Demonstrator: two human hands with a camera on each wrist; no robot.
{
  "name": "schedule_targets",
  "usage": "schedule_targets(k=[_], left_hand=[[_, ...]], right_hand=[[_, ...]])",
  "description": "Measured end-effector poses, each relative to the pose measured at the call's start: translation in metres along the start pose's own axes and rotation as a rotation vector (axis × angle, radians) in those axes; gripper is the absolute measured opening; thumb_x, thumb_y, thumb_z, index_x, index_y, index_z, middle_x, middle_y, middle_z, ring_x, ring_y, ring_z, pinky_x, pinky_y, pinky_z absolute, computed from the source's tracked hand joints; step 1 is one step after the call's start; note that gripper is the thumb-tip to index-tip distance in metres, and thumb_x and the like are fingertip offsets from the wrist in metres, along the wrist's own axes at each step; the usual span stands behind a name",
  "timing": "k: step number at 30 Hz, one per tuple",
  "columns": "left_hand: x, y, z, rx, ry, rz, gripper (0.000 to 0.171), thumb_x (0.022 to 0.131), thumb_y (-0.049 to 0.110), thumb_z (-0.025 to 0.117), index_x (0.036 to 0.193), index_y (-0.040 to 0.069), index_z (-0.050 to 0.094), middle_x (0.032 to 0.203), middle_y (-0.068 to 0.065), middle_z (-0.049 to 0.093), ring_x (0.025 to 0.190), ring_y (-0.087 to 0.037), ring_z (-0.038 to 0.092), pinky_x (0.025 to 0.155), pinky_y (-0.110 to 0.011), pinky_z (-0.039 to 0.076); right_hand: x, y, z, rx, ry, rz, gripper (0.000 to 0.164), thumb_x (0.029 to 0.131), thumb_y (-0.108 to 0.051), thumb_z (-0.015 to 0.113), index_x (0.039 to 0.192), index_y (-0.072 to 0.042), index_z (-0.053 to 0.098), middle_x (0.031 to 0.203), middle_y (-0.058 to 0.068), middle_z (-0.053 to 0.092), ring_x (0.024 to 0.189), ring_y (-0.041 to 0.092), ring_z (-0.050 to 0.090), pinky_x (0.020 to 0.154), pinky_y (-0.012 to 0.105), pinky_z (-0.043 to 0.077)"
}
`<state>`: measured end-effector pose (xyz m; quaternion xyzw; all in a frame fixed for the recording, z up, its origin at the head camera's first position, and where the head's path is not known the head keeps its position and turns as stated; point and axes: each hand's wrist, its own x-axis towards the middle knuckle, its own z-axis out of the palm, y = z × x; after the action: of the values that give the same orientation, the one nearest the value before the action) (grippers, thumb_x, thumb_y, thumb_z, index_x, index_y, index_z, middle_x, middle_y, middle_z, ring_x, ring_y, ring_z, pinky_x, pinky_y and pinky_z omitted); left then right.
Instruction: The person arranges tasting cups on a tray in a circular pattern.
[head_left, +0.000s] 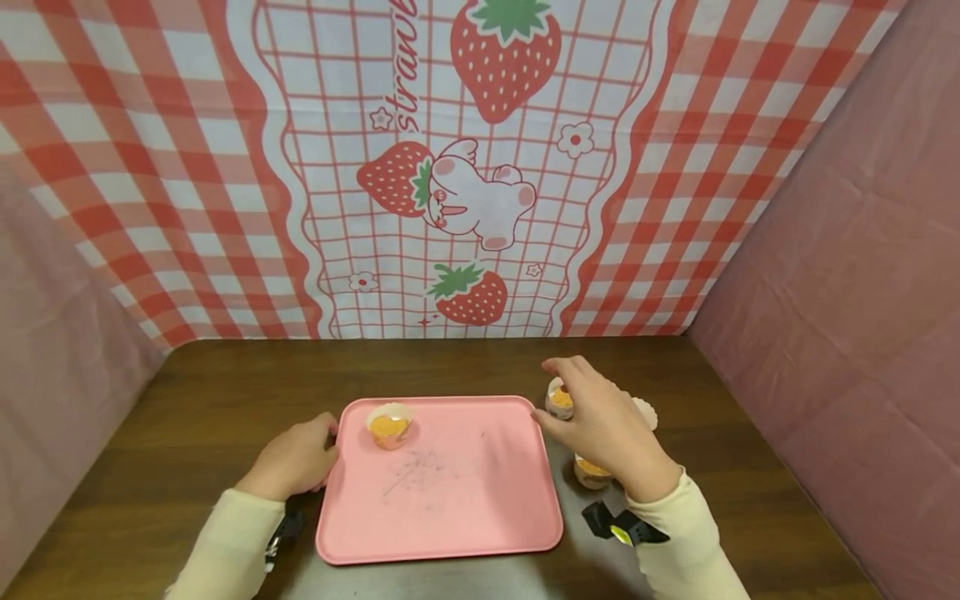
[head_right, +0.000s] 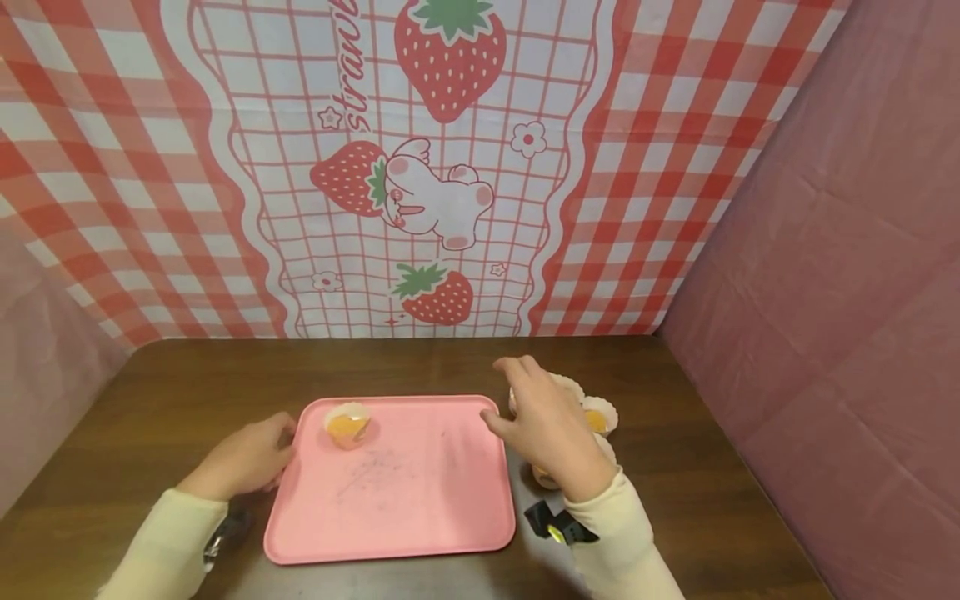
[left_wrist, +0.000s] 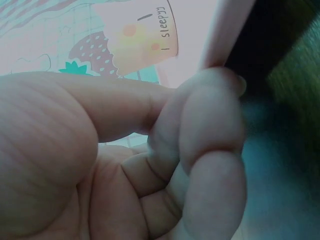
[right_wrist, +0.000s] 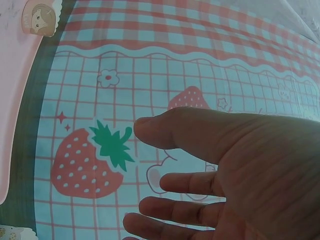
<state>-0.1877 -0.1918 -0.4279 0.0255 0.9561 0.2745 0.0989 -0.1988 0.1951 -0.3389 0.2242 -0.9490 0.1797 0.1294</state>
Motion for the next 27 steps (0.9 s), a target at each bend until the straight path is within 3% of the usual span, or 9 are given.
schedule_targets(k=[12, 27], left_hand=[[0.0001, 0.0001, -0.0005, -0.024, -0.024, -0.018, 0.028, 0.100, 0.018, 0.060, 0.122, 0.000, 0.059, 0.068, -0.004, 0.057, 0.056, -0.018, 0.056, 0.057, -0.034, 0.043], [-0.0009, 0.0000, -0.0027, -0.044, -0.025, -0.005, 0.022, 0.100, 0.018, 0.059, 0.116, 0.003, 0.059, 0.064, -0.003, 0.057, 0.055, -0.018, 0.055, 0.057, -0.034, 0.041]], right_hand=[[0.0006, 0.0008, 0.0006, -0.011, -0.014, 0.013, 0.055, 0.086, -0.030, 0.083, 0.130, -0.006, 0.060, 0.116, 0.008, 0.064, 0.094, 0.022, 0.066, 0.071, 0.043, 0.054], [0.0026, 0.0025, 0.0031, -0.001, -0.049, 0.040, 0.056, 0.088, -0.031, 0.082, 0.133, -0.006, 0.059, 0.119, 0.009, 0.064, 0.097, 0.023, 0.067, 0.074, 0.045, 0.055]])
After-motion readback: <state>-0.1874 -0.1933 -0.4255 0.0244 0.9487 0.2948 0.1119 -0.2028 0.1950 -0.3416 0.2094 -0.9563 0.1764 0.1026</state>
